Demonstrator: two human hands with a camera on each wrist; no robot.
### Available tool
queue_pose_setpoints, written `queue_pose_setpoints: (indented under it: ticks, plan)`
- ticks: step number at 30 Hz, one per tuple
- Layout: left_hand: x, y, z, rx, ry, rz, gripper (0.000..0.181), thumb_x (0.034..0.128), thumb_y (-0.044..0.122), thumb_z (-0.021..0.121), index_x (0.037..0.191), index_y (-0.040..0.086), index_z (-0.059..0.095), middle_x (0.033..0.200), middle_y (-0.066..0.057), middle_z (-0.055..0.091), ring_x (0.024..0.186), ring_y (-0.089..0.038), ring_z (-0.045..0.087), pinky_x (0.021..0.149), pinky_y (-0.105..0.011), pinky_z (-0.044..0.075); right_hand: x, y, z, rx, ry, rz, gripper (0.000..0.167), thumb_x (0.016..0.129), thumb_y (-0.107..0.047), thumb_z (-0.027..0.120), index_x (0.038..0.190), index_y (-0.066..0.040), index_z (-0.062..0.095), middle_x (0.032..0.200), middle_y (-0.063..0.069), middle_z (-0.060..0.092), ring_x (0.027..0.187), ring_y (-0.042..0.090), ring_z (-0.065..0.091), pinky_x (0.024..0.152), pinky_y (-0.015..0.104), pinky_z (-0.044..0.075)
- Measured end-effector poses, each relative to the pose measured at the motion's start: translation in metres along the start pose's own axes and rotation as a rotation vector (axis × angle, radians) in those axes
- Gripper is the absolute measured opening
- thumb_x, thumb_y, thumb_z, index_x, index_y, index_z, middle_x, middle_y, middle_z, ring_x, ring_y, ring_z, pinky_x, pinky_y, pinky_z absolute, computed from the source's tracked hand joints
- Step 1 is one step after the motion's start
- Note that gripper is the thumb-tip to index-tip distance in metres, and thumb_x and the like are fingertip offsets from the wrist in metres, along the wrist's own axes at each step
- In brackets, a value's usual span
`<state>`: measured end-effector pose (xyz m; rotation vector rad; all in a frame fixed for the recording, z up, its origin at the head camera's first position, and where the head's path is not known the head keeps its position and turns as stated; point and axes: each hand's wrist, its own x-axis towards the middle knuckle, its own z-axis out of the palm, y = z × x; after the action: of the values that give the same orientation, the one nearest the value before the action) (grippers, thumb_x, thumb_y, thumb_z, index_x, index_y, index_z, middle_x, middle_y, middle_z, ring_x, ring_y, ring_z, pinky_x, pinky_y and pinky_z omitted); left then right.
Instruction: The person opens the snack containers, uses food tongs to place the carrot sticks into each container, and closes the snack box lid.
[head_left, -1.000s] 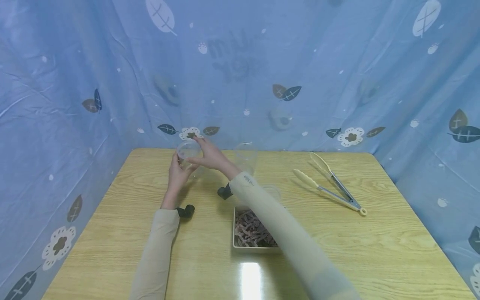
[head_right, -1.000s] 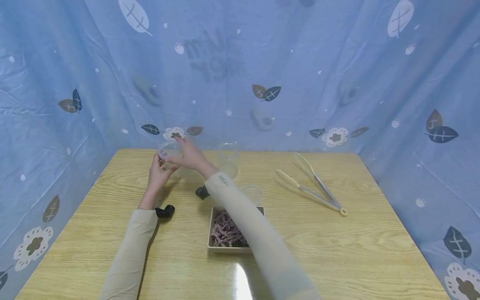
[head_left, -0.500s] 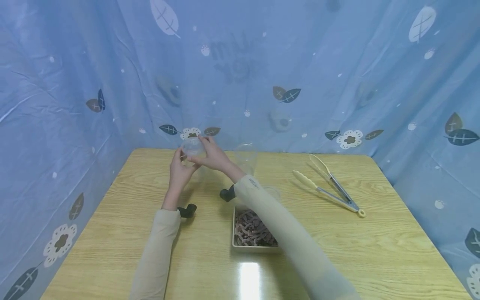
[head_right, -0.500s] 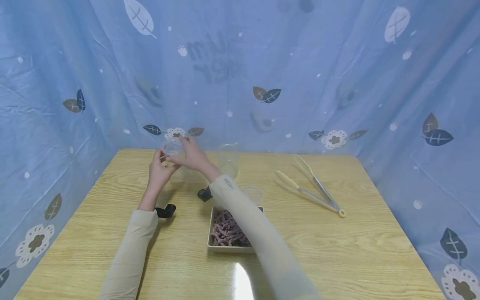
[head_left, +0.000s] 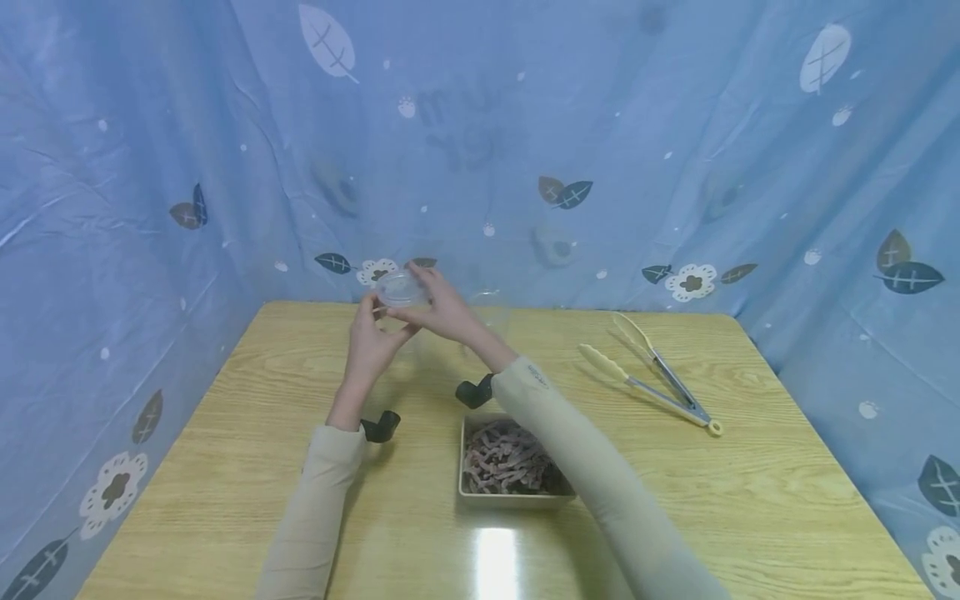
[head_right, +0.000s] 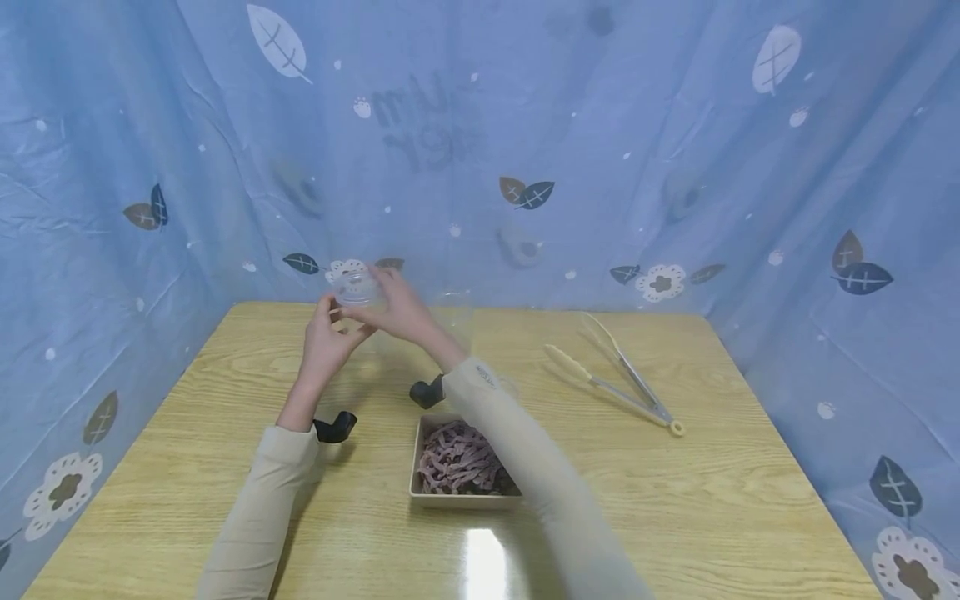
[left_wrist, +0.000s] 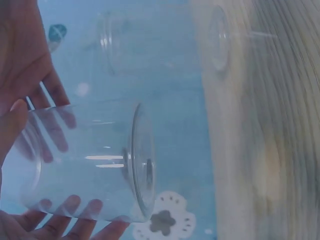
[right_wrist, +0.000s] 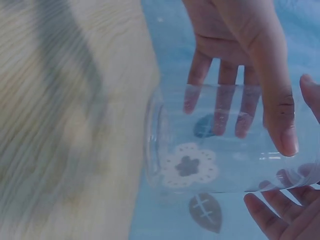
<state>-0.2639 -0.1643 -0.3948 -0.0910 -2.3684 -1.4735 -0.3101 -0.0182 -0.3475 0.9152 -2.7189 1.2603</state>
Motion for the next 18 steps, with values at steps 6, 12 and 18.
queue_pose_setpoints:
  ticks: [6, 12, 18]
  plan:
    - [-0.006, 0.017, 0.005, -0.04, -0.017, 0.022, 0.088, 0.073, 0.044, 0.075, 0.14, 0.011, 0.03, 0.137, -0.012, 0.041, 0.122, -0.031, 0.044, 0.098, -0.048, 0.043, -0.015, -0.005, -0.016, 0.039, 0.036, -0.033, 0.085, 0.08, -0.043, 0.069, 0.147, -0.015, 0.024, 0.146, 0.012, 0.033, 0.125, 0.028, 0.043, 0.098, 0.042, 0.044]
    - [-0.012, 0.033, 0.011, -0.051, -0.036, 0.072, 0.087, 0.0706, 0.04, 0.079, 0.14, 0.013, 0.032, 0.135, -0.01, 0.044, 0.12, -0.032, 0.045, 0.097, -0.047, 0.045, -0.036, -0.01, -0.033, 0.042, 0.086, -0.049, 0.088, 0.078, -0.046, 0.071, 0.147, -0.015, 0.026, 0.145, 0.008, 0.036, 0.125, 0.026, 0.043, 0.098, 0.041, 0.045]
    - [-0.02, 0.048, 0.018, -0.071, -0.061, 0.143, 0.085, 0.0708, 0.038, 0.079, 0.14, 0.018, 0.034, 0.134, -0.009, 0.045, 0.117, -0.031, 0.048, 0.096, -0.048, 0.046, -0.057, -0.014, -0.045, 0.022, 0.142, -0.047, 0.089, 0.076, -0.053, 0.068, 0.147, -0.022, 0.024, 0.144, 0.003, 0.038, 0.122, 0.022, 0.045, 0.097, 0.04, 0.045]
